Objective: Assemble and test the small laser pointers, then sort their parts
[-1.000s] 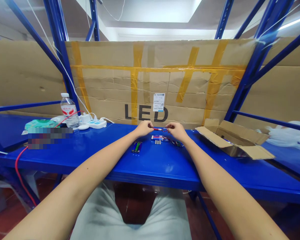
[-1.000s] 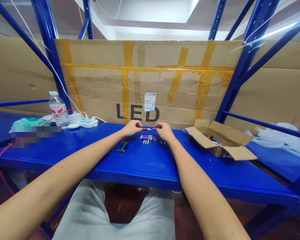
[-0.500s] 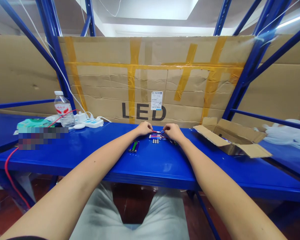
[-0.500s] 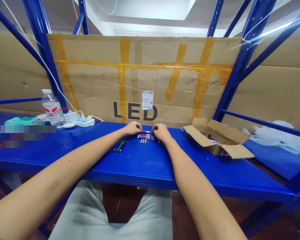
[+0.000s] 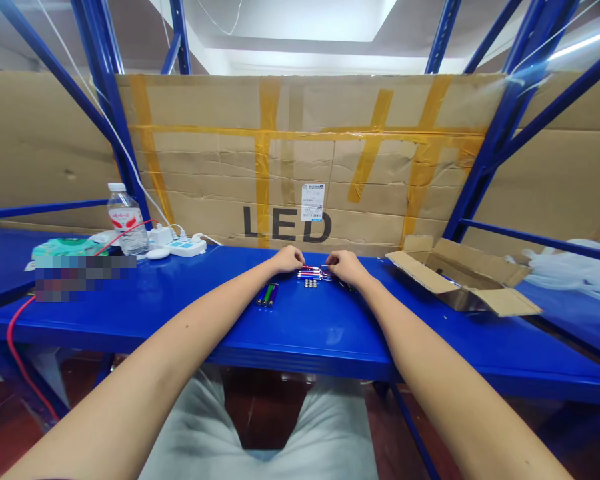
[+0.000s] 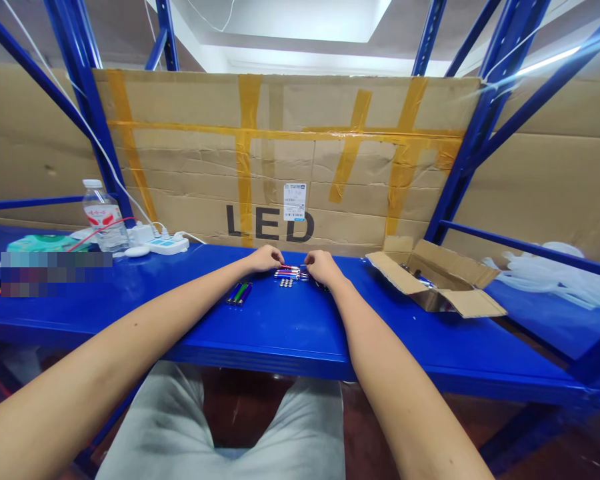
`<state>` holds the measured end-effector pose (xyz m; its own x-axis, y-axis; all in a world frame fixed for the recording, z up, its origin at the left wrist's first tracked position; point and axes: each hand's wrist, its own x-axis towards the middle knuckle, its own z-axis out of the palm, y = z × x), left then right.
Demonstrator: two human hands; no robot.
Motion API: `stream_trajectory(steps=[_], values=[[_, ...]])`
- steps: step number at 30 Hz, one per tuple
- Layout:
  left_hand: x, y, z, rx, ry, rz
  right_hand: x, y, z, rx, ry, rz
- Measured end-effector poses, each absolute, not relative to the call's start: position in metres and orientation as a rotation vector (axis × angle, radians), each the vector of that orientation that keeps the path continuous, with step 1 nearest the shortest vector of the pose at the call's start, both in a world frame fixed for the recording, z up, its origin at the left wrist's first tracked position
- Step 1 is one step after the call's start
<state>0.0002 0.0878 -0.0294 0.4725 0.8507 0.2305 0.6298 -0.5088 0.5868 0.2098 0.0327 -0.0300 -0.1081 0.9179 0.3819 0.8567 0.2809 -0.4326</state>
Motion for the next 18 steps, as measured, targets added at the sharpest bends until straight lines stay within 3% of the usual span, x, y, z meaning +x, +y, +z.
stream_trajectory(steps=[18], values=[[0.005,0.074,-0.024,2.371,1.163,0.653,0.207,0.025,-0.026,-1.716,-2.108,0.091]])
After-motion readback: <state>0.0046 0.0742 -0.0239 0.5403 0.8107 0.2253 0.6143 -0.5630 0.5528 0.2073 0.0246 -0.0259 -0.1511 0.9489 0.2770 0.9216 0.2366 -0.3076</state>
